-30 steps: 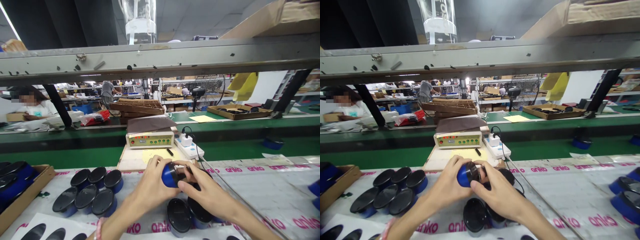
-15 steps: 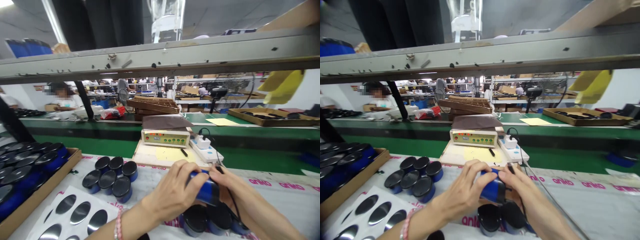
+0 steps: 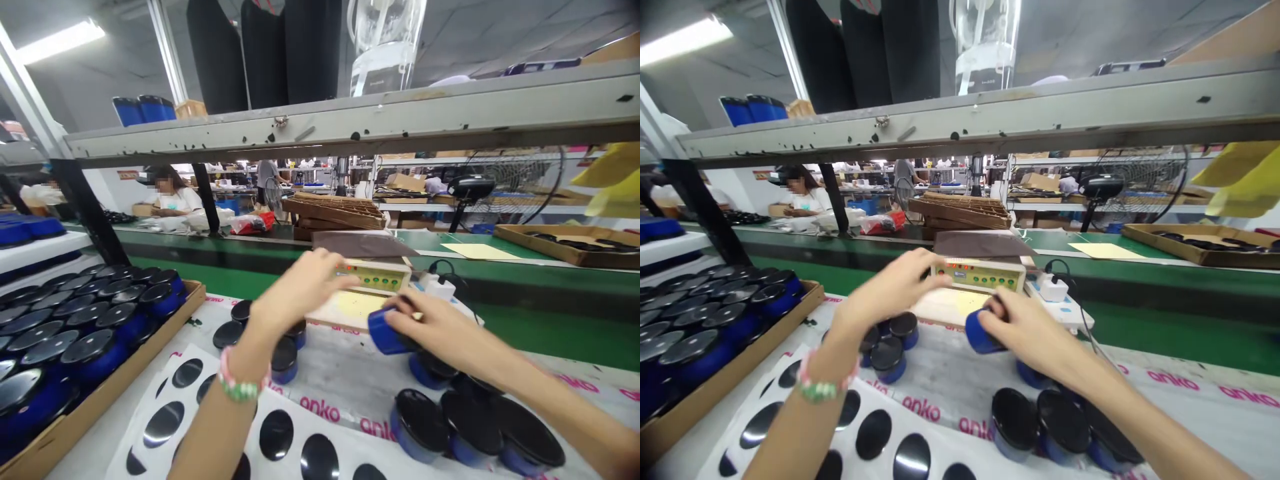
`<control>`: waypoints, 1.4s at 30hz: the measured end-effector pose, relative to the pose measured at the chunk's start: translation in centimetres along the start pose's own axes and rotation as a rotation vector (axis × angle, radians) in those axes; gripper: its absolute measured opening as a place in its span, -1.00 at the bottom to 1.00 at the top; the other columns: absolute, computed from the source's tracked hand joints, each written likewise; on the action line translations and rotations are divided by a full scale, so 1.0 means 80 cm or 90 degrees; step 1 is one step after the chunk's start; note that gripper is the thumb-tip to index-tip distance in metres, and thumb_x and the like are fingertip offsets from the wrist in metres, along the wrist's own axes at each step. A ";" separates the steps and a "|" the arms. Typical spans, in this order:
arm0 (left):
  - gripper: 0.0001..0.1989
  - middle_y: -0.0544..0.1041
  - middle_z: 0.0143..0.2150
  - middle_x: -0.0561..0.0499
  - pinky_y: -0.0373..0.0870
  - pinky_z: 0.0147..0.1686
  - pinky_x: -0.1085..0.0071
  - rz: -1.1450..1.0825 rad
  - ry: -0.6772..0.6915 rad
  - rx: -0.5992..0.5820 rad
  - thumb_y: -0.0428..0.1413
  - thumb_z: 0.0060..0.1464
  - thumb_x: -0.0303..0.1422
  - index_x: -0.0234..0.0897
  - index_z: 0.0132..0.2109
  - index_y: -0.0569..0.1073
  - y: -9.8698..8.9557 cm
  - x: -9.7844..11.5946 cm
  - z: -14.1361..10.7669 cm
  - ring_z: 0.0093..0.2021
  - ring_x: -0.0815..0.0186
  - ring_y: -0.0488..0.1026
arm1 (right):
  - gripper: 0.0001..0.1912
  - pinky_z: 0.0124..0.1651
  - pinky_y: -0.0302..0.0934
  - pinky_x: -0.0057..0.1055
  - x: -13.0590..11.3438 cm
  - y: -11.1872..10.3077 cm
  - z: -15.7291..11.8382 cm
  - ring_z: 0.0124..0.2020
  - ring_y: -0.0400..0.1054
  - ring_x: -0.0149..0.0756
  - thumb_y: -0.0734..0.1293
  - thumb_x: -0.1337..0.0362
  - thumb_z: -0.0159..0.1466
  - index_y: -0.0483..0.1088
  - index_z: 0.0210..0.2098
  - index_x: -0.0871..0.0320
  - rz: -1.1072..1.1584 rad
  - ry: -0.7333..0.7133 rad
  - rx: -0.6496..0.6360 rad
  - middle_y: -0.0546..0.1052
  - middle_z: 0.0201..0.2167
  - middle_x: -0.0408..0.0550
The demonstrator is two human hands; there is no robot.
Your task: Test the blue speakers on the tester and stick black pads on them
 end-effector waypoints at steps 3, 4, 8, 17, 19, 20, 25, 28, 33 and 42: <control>-0.57 0.50 -0.26 -0.11 0.36 -0.11 0.23 0.028 -0.131 -0.133 -0.10 0.25 -0.10 -0.37 -0.23 0.48 0.014 -0.097 0.014 -0.22 0.20 0.45 | -0.83 -0.40 0.20 -0.41 -0.032 0.087 0.026 -0.52 0.27 -0.40 0.35 0.21 0.16 0.34 -0.47 0.16 -0.075 -0.075 -0.152 0.39 -0.57 -0.22; -0.61 0.50 -0.27 -0.08 0.39 -0.16 0.22 0.037 -0.168 -0.176 -0.05 0.23 -0.12 -0.37 -0.22 0.47 0.028 -0.126 0.013 -0.26 0.24 0.46 | -0.81 -0.36 0.24 -0.39 -0.040 0.113 0.031 -0.48 0.31 -0.40 0.33 0.19 0.21 0.37 -0.40 0.19 -0.089 -0.086 -0.177 0.42 -0.50 -0.20; -0.71 0.46 -0.10 -0.05 0.44 -0.18 0.22 0.046 -0.232 -0.251 0.05 0.21 -0.22 -0.33 -0.04 0.40 0.084 -0.196 -0.012 -0.18 0.26 0.46 | -0.74 -0.21 0.32 -0.31 -0.061 0.171 0.040 -0.28 0.39 -0.34 0.24 0.12 0.33 0.39 -0.17 0.18 -0.113 -0.113 -0.224 0.47 -0.23 -0.09; -0.72 0.40 0.01 -0.10 0.19 0.11 0.16 -0.095 0.016 -0.079 -0.14 0.28 -0.25 -0.26 -0.06 0.39 0.101 -0.073 -0.035 0.05 0.18 0.33 | -0.73 -0.40 0.19 -0.37 0.063 -0.046 0.032 -0.43 0.36 -0.29 0.23 0.08 0.29 0.31 -0.32 0.19 -0.284 0.076 -0.094 0.44 -0.43 -0.08; -0.77 0.44 -0.02 -0.04 0.24 0.07 0.27 -0.169 0.131 -0.129 -0.02 0.20 -0.27 -0.19 -0.05 0.40 0.130 -0.009 -0.040 0.02 0.21 0.37 | -0.80 -0.42 0.10 -0.31 0.101 -0.102 0.007 -0.38 0.38 -0.10 0.16 0.19 0.31 0.27 -0.34 0.19 -0.361 0.165 0.002 0.45 -0.36 0.10; -0.73 0.43 0.01 -0.05 0.24 0.08 0.27 -0.199 0.169 -0.151 0.04 0.14 -0.32 -0.18 0.00 0.39 0.147 0.017 -0.039 0.04 0.19 0.36 | -0.82 -0.42 0.07 -0.30 0.115 -0.117 -0.006 -0.37 0.39 -0.03 0.14 0.21 0.30 0.25 -0.33 0.19 -0.386 0.198 0.033 0.44 -0.32 0.17; -0.18 0.22 0.26 -0.24 0.16 0.16 0.10 -0.322 0.191 -0.195 0.30 -0.20 -0.38 -0.28 0.23 0.16 0.236 0.077 0.005 0.24 -0.07 0.16 | -0.82 -0.43 0.07 -0.41 0.138 -0.052 -0.043 -0.39 0.38 -0.19 0.30 0.19 0.15 0.20 -0.38 0.11 -0.320 0.162 -0.074 0.48 -0.38 -0.02; -0.20 0.37 0.15 -0.18 0.28 0.07 0.17 -0.396 0.162 -0.172 0.36 -0.25 -0.25 -0.27 0.15 0.25 0.270 0.084 0.031 0.13 -0.01 0.32 | -0.89 -0.42 0.08 -0.46 0.136 -0.009 -0.044 -0.40 0.34 -0.30 0.25 0.24 0.16 0.19 -0.40 0.10 -0.248 0.115 -0.111 0.47 -0.39 -0.08; -0.37 0.49 -0.04 -0.08 0.38 -0.12 0.33 -0.460 0.097 -0.061 0.34 -0.20 -0.29 -0.29 0.02 0.27 0.263 0.081 0.032 -0.06 0.17 0.44 | -0.80 -0.44 0.04 -0.44 0.125 0.004 -0.043 -0.46 0.25 -0.33 0.23 0.15 0.20 0.14 -0.44 0.09 -0.164 0.067 -0.098 0.41 -0.46 -0.13; -0.51 0.39 -0.14 -0.03 0.30 -0.10 0.22 -0.384 0.098 0.017 0.28 -0.29 -0.42 -0.23 -0.13 0.33 0.181 0.091 0.024 -0.11 0.13 0.33 | -0.76 -0.45 0.01 -0.45 0.082 0.000 -0.040 -0.50 0.15 -0.37 0.20 0.21 0.16 0.00 -0.50 0.06 -0.046 0.053 0.003 0.27 -0.55 -0.25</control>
Point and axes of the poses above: each hand's wrist, its own z-axis towards the middle knuckle, its own y-axis out of the palm, x = y × z, the point moved 9 cm from there along z, towards the middle knuckle
